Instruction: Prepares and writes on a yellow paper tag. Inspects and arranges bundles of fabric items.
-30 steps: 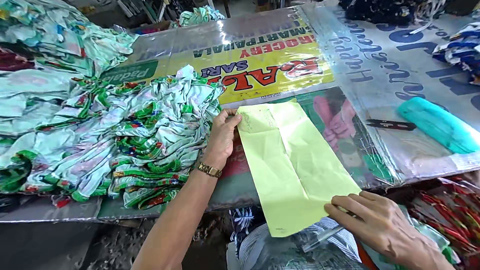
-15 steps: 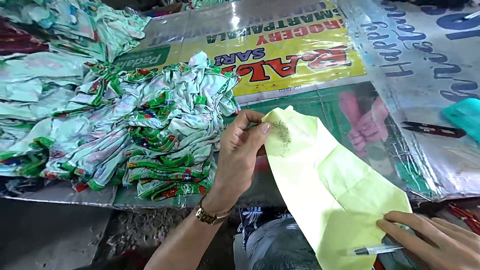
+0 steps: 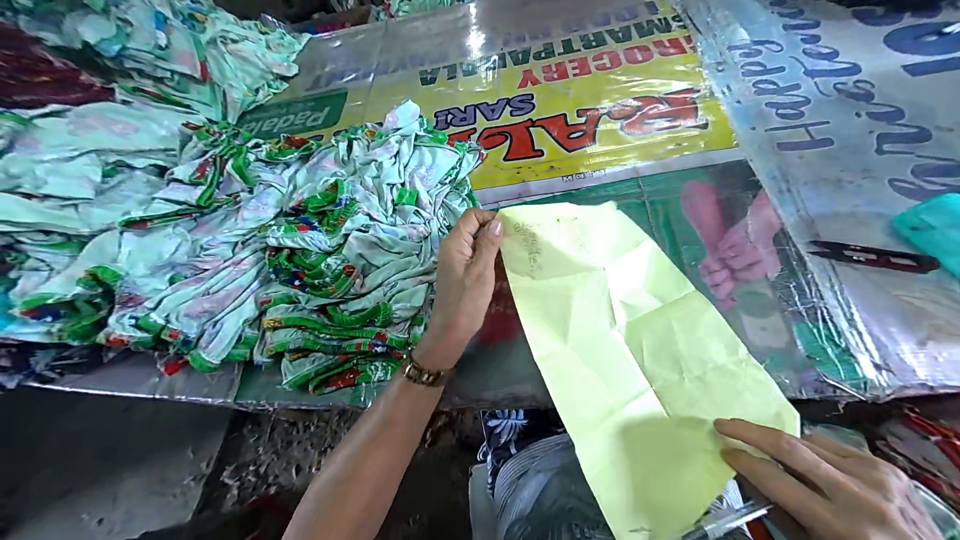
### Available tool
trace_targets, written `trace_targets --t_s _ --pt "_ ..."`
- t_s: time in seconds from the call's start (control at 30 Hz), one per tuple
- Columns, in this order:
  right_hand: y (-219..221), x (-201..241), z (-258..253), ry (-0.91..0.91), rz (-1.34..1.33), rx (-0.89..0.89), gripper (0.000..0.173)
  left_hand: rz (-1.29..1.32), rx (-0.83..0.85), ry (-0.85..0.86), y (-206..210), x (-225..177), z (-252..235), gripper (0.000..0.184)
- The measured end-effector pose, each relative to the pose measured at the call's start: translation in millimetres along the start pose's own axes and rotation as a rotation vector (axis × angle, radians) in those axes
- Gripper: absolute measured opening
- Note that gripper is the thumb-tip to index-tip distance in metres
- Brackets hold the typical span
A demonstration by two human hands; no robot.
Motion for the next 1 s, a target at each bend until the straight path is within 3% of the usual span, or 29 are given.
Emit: trace_targets --t_s 0.1,0.17,0.2,0.27,0.33,0.4,0.5,0.6,0.77,1.0 --pt "7 7 -5 -0.034 -0.004 0.008 0.016 -0.153 -0.031 -0.073 -10 22 -5 0.018" --pt "8 8 -8 -0.038 -0.002 0.010 0.017 -0.301 -0.089 -0.038 -13 22 -4 0.016" --pt "8 8 -8 -0.033 0.000 0.011 0.017 -0.415 -0.109 0.018 -11 15 -1 0.024" --pt "9 6 -9 -0.025 -0.006 0.012 0.016 -0.690 -0.101 0.260 7 -10 7 0.041" --pt "9 5 -10 -0.021 -0.010 0.013 0.016 -0.814 -0.050 0.592 40 -32 31 0.033" --pt "10 5 -11 -0.024 -0.013 0.020 0.016 -0.863 0.141 0.790 84 -32 56 0.030" --pt "9 6 -11 -0.033 -0.034 0.039 0.018 -0.962 0.488 0.738 133 7 64 0.056" --pt "5 8 -9 -0.025 -0.079 0.058 0.015 -0.950 0.646 0.601 142 33 61 0.070" --pt "-10 10 -9 -0.023 -0.129 0.049 0.014 -0.930 0.678 0.561 143 38 66 0.071" --pt "-59 14 -35 -0.071 0.054 0.023 0.014 -0.921 0.774 0.557 154 37 85 0.089"
Point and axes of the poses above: each hand's wrist, its own z-axis away from the middle knuckle, its own y-axis out of the palm, x = y × z, the point moved 10 cm from there along -z, towards the middle knuckle, and after that the axes turned 5 degrees about -y, right-handed, at the moved point
